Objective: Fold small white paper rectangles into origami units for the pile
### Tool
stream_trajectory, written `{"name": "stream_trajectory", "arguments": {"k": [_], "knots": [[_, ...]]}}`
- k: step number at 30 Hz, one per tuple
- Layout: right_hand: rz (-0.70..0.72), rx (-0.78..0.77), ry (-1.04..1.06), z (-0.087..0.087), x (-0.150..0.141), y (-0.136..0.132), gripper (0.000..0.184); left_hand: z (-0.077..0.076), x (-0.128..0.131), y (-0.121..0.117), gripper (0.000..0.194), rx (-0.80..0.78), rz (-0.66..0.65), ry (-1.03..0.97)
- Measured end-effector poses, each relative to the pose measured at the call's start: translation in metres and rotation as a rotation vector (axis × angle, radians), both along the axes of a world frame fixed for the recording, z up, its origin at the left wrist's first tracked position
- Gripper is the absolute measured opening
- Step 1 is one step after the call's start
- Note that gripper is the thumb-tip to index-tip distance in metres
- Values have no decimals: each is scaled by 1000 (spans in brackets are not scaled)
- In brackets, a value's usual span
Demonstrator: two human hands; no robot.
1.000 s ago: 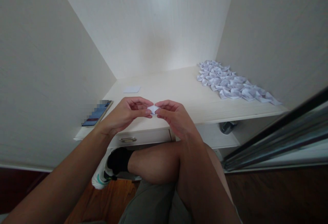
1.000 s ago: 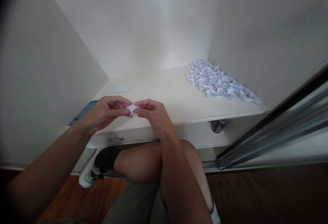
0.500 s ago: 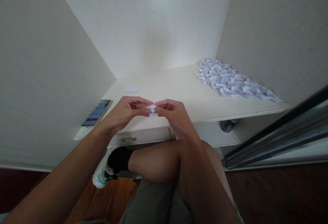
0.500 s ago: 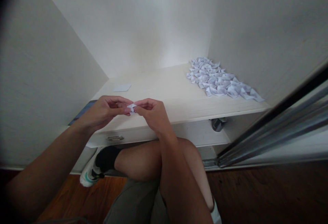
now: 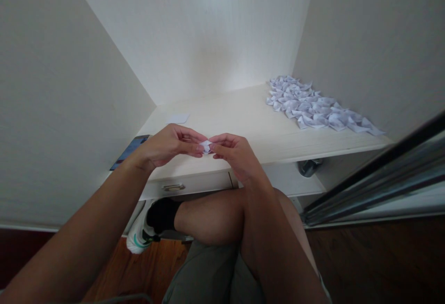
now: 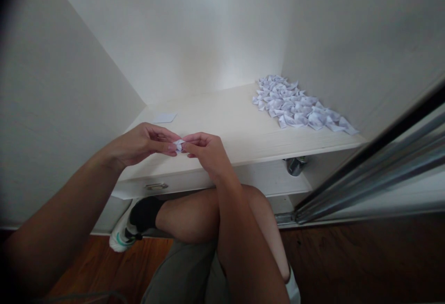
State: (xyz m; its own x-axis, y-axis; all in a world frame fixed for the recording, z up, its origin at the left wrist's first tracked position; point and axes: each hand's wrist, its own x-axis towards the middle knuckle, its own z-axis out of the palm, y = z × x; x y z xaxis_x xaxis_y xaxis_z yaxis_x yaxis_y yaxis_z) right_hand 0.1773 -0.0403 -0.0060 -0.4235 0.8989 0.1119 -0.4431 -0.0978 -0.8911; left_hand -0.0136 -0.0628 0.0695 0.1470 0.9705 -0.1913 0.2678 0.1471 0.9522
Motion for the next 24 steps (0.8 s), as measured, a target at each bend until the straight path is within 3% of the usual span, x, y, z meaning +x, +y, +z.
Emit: {"name": "stream_trajectory", "arguments": {"k": [8, 18, 24], "knots": [[19, -8, -7, -4, 1, 4, 17, 4, 0, 13, 30, -106, -63, 6], [-147, 85, -113, -4, -2, 3, 8, -2, 6, 16, 31, -83, 28, 41], [-93, 70, -138, -7, 1, 6, 10, 4, 2, 25, 26, -101, -132, 159]]}}
